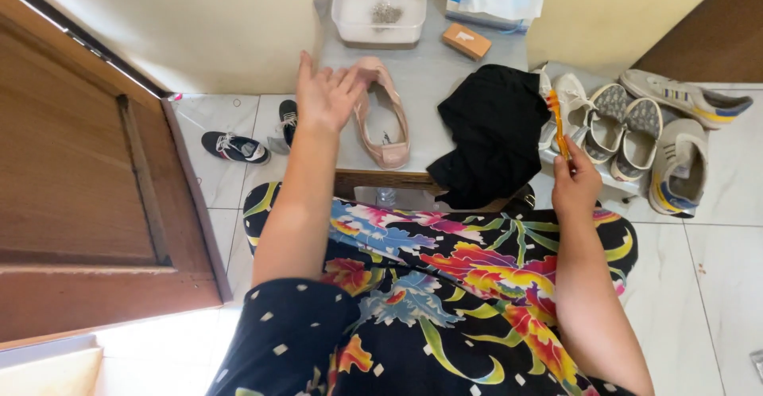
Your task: The person cleans a pink shoe using a toothbrush and soapy water from a container, scrubbing various parts of the shoe including the sole, sides, and tongue, and then wipes the shoe with a black cloth.
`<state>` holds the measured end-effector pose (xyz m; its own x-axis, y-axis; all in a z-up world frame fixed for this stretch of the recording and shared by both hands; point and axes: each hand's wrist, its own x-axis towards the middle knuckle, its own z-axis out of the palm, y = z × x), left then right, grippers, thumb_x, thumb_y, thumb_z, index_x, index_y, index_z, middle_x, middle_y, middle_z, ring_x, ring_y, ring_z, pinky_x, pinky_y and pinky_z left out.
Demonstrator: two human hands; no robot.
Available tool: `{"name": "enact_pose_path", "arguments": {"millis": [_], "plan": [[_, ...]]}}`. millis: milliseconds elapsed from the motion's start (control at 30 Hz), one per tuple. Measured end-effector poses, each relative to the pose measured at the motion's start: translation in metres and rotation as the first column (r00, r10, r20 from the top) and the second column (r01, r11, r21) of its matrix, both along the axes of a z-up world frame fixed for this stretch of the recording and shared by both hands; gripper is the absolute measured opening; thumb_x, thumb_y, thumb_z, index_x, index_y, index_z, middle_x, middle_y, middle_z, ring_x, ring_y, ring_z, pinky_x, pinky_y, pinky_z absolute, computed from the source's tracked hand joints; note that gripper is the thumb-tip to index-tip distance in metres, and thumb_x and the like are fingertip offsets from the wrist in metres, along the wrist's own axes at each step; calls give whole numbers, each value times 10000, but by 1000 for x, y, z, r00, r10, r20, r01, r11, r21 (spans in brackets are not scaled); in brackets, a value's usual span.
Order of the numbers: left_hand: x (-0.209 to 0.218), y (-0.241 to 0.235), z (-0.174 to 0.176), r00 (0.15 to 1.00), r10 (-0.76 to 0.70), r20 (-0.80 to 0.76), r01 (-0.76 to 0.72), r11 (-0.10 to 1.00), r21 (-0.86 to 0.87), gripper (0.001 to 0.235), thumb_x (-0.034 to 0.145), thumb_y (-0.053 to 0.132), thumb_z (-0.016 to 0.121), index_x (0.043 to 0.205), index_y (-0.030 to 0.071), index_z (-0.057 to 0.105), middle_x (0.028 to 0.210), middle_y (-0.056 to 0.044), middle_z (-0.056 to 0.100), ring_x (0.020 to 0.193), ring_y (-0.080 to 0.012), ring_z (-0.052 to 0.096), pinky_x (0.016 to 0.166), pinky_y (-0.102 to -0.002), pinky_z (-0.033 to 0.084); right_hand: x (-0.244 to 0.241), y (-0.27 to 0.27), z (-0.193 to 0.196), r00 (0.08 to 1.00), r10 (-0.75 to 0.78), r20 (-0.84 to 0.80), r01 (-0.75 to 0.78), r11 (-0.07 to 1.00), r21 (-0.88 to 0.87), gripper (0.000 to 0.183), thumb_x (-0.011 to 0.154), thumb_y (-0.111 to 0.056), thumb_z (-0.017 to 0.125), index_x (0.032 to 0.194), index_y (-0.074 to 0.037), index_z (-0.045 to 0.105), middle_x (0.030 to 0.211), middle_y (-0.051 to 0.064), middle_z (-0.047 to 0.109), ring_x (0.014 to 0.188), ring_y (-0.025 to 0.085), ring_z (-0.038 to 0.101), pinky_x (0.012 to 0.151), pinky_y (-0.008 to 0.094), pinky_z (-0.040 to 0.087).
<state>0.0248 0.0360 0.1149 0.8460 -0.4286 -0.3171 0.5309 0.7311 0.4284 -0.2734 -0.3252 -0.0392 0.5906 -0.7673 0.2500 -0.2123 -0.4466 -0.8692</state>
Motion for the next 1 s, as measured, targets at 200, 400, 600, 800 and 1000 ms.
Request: {"name": "enact_pose_path", "arguments": {"millis": [200, 400, 600, 800, 1000], "plan": [[-63, 75, -21, 901, -85, 424, -252, 694, 674, 638, 1094, 467, 468, 1611, 136, 295, 1682, -183, 200, 1520, -424, 261, 1246, -575, 203, -10, 2, 5, 1000, 13, 11, -13, 1000, -8, 445, 1058, -51, 689, 1457, -246, 682, 850, 90, 590, 693, 173, 577, 657, 310, 507], [-95, 128, -78, 659, -713, 240, -525, -208, 825, 566, 993, 395, 632, 1457, 80, 560, 1551, -192, 476, 1434, -344, 449, 1191, -478, 337, -2, -5, -5, 999, 3, 39, -2, 1000, -20, 489, 1020, 4, 700, 1465, -197, 671, 952, 142, 591, 774, 217, 634, 704, 332, 551], [-126, 106, -90, 508, -839, 194, -597, -182, 781, 607, 952, 364, 693, 1477, 102, 537, 1543, -220, 461, 1416, -418, 448, 1159, -500, 389, 18, 42, 19, 991, 134, 19, -132, 986, -103, 486, 966, 12, 734, 1436, -95, 673, 1054, 243, 593, 1024, 390, 642, 873, 417, 555], [-130, 103, -95, 603, -743, 289, -466, -34, 884, 558, 1029, 330, 595, 1531, 124, 468, 1619, -164, 371, 1463, -359, 396, 1205, -472, 350, 39, 78, 7, 947, 315, -64, -321, 938, -130, 461, 927, -90, 772, 1374, -192, 724, 969, 162, 655, 954, 323, 679, 856, 406, 548], [-145, 73, -52, 540, -723, 432, -534, 103, 839, 748, 946, 280, 719, 1586, 142, 357, 1626, -226, 313, 1451, -417, 386, 1169, -523, 390, 55, 102, 16, 895, 431, -113, -444, 883, -154, 446, 1009, -85, 665, 1434, -217, 680, 1000, 108, 647, 960, 306, 669, 837, 407, 537]]}}
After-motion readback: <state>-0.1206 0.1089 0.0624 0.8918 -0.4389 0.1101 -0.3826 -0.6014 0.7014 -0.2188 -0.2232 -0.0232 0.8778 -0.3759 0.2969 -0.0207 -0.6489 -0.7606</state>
